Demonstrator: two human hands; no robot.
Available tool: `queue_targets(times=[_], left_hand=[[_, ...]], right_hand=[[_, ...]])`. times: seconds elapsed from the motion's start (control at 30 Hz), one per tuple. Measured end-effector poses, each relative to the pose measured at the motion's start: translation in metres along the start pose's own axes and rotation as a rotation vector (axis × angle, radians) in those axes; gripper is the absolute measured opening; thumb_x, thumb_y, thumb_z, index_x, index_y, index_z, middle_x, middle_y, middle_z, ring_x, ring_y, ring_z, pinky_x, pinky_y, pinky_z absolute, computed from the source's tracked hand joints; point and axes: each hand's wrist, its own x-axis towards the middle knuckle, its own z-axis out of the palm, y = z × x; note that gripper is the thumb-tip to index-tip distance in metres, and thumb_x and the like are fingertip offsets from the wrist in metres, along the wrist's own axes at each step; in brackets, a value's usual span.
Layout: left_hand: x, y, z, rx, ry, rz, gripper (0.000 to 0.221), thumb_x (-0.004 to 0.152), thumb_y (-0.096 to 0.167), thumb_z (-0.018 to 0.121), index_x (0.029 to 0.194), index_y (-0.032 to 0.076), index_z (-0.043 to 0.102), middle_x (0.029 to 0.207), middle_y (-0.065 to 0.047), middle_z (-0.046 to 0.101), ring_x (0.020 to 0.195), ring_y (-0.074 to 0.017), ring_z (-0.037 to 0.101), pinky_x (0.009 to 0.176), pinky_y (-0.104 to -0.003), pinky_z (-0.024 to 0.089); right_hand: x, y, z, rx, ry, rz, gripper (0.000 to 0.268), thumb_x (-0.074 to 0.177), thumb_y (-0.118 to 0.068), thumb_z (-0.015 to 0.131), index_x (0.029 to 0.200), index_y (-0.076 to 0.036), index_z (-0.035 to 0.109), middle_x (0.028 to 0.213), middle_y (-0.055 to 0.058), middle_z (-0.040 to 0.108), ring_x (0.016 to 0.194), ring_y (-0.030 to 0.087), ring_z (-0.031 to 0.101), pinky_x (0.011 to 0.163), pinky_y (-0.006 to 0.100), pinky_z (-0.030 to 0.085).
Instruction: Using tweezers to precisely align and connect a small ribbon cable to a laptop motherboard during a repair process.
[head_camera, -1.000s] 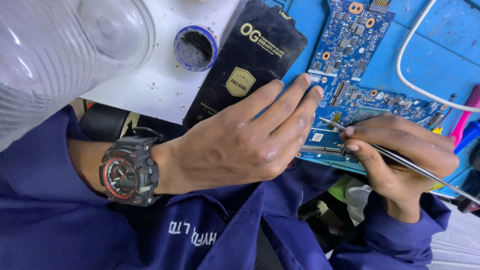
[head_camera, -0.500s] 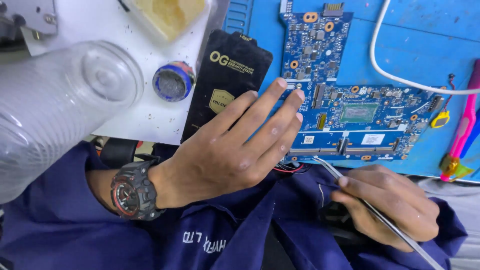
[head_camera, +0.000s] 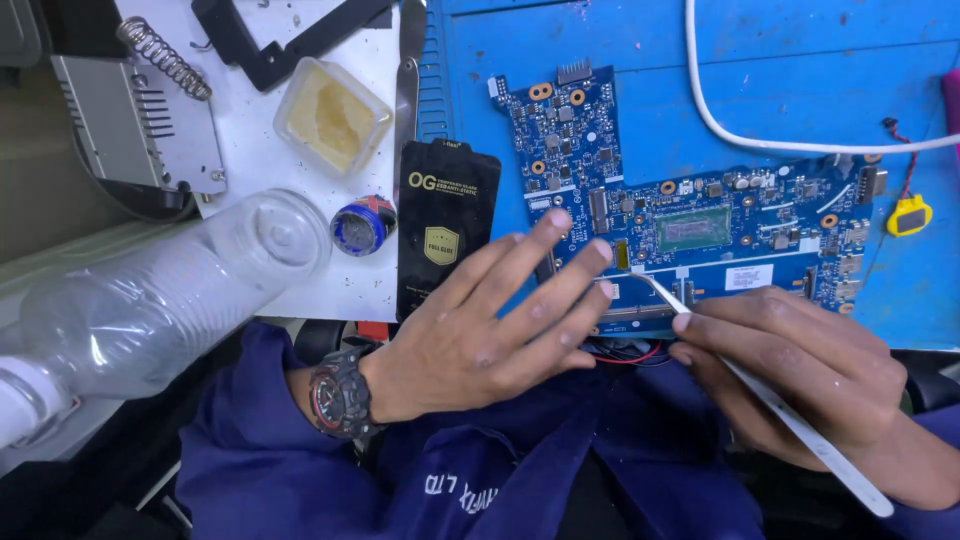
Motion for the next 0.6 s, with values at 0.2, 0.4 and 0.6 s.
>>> queue_targets(times=[0.2, 0.4, 0.6], left_hand=[[-0.008, -0.007, 0.006, -0.28, 0.078, -0.018, 0.038, 0.107, 0.043, 0.072, 0.107, 0.006, 0.063, 0.137, -0.02, 0.061, 0.133, -0.0461, 0.056, 0.103, -0.053, 0.06], [-0.012, -0.012, 0.006, -0.105, 0.026, -0.078, 0.051, 0.112, 0.044, 0.066, 0.142, 0.003, 0.056, 0.142, -0.02, 0.062, 0.139, -0.0422, 0.053, 0.107, -0.048, 0.058], [-0.021, -0.016, 0.015, 0.004, -0.081, -0.113, 0.094, 0.111, 0.065, 0.092, 0.158, 0.006, 0.035, 0.159, -0.018, 0.05, 0.152, -0.039, 0.042, 0.119, -0.047, 0.055]], right_hand=[[-0.01, -0.001, -0.005, -0.011, -0.092, 0.028, 0.023, 0.092, -0.008, 0.071, 0.114, -0.003, 0.069, 0.108, 0.016, 0.071, 0.088, 0.03, 0.071, 0.075, 0.04, 0.06], [0.015, 0.004, 0.003, 0.14, 0.059, 0.015, 0.015, 0.091, 0.003, 0.068, 0.102, 0.013, 0.067, 0.095, 0.026, 0.073, 0.08, 0.033, 0.074, 0.074, 0.037, 0.06], [0.035, 0.017, -0.006, 0.109, -0.056, 0.051, 0.014, 0.096, 0.0, 0.069, 0.094, 0.014, 0.07, 0.093, 0.028, 0.071, 0.086, 0.038, 0.073, 0.077, 0.042, 0.06]])
